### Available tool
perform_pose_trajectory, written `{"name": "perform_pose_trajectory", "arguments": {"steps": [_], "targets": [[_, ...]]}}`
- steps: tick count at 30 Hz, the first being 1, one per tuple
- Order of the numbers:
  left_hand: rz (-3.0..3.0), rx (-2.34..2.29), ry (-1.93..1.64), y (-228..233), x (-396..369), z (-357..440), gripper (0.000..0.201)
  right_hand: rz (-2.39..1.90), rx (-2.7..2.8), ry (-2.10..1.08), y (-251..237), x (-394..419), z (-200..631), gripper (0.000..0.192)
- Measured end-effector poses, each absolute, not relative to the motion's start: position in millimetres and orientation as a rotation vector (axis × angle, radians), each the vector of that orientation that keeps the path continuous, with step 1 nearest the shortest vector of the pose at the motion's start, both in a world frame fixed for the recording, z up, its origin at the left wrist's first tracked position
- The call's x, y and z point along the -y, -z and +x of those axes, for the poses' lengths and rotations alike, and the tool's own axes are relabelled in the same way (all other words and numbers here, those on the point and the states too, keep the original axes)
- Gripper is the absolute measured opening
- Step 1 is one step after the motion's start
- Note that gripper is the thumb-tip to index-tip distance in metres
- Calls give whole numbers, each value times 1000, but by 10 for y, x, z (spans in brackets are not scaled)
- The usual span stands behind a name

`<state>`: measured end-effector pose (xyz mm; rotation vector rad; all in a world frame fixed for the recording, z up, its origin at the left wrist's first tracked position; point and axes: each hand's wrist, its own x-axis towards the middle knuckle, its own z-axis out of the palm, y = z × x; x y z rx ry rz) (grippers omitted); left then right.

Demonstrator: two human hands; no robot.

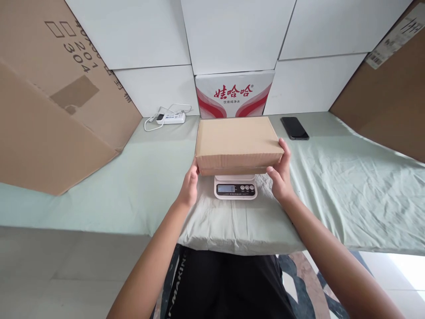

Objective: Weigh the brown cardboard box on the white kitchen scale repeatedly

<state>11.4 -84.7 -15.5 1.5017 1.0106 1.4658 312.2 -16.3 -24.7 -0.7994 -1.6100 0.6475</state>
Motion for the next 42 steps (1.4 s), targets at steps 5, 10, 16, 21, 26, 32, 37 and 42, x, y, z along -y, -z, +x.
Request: {"name": "perform_pose_trajectory", "arguments": {"steps": [5, 10, 16, 21, 26, 32, 37, 42], "targets": [[1457, -1115, -1537, 205, 833, 36, 105, -794, 1517, -674, 278, 160, 3158, 91], [1434, -1161, -1567, 257, 803, -17, 102, -783, 1447, -686, 305, 131, 3192, 87], [1465, -1061, -1488, 243, 784, 49, 101, -777, 1533, -661, 284, 190, 3128, 83], [1482, -1010, -1474, 232, 764, 71, 95, -798, 1537, -631, 322, 209, 3151, 79], [1467, -989, -1510, 209, 766, 65, 93, -775, 1495, -648, 335, 191, 3157, 80], [1429, -1007, -1495, 179, 817, 74, 96, -772, 1488, -662, 341, 169, 3151, 81], [1400, -992, -1496, 190, 844, 78, 96, -761, 1519, -677, 330, 183, 3133, 80], [1364, -1006, -1513, 219, 841, 71, 98, -773, 1516, -671, 299, 199, 3121, 80]]}}
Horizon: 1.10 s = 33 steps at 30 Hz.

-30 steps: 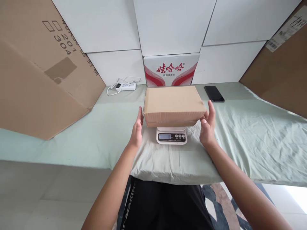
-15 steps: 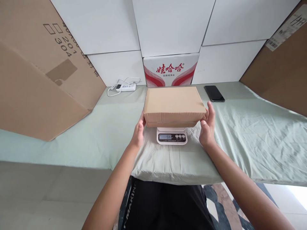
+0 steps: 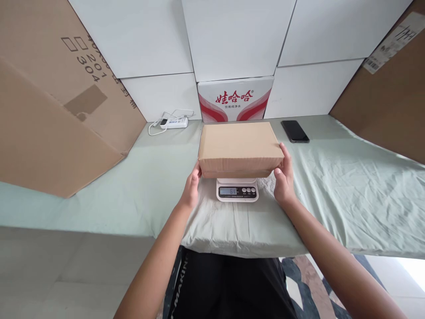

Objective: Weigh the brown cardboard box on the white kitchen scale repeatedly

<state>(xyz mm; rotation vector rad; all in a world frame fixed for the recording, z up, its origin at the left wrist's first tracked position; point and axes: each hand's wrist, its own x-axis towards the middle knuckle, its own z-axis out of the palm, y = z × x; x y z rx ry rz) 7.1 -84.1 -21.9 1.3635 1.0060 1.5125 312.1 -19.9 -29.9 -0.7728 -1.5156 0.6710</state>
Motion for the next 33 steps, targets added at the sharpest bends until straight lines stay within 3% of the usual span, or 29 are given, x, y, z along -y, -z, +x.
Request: {"name": "perform_pose_trajectory", "arguments": {"steps": [33], "targets": [[1398, -1027, -1561, 275, 826, 25, 102, -827, 1424, -785, 339, 155, 3158, 83]]}}
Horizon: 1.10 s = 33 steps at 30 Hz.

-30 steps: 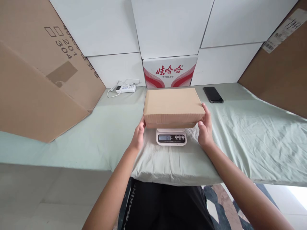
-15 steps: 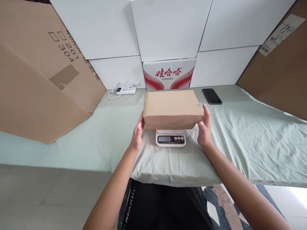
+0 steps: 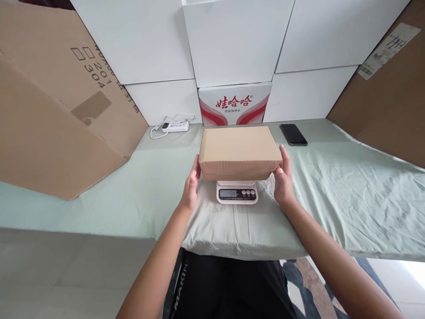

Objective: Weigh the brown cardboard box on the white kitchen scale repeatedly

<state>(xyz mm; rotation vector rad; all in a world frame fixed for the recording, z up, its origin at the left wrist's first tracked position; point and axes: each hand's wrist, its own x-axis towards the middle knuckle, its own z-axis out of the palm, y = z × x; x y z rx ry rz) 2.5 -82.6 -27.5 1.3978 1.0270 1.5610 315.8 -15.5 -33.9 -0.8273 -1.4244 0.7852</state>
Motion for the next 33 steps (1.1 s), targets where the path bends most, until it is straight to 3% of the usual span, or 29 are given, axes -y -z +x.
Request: {"name": "perform_pose_trajectory", "arguments": {"steps": [33], "targets": [[1435, -1000, -1493, 172, 895, 96, 102, -809, 1504, -782, 253, 281, 3092, 80]]}}
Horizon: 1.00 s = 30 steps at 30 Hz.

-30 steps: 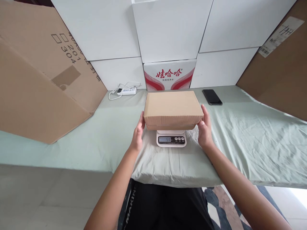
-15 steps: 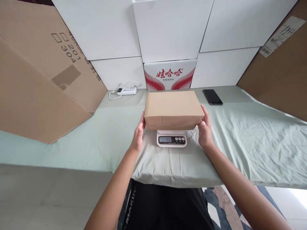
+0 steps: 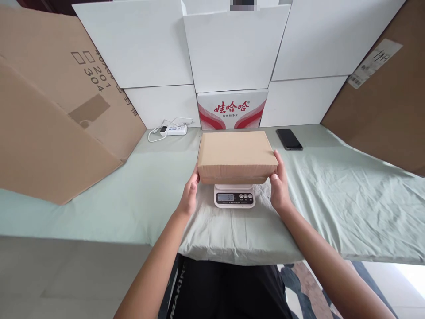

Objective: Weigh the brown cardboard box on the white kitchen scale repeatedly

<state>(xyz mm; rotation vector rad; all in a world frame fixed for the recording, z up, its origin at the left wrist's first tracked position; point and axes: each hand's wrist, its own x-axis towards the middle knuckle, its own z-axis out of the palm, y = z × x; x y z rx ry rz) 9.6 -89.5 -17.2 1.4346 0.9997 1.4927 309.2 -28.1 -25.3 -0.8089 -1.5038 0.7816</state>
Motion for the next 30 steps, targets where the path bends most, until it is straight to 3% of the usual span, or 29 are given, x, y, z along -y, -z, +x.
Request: {"name": "perform_pose_trajectory", "arguments": {"steps": [7, 12, 15, 22, 30], "targets": [[1465, -953, -1540, -291, 862, 103, 100, -807, 1518, -772, -106, 223, 3196, 81], [1520, -885, -1624, -663, 356, 119, 95, -684, 1539, -593, -444, -230, 3157, 84], [1460, -885, -1695, -478, -62, 198, 100, -752, 1512, -540, -366, -539, 3004, 92], [1232, -1011, -1649, 243, -464, 300, 102, -850, 1433, -735, 183, -879, 2844, 113], [1105, -1075, -1599, 432, -591, 269, 106, -909, 1403, -822, 341, -946, 2854, 118]]}}
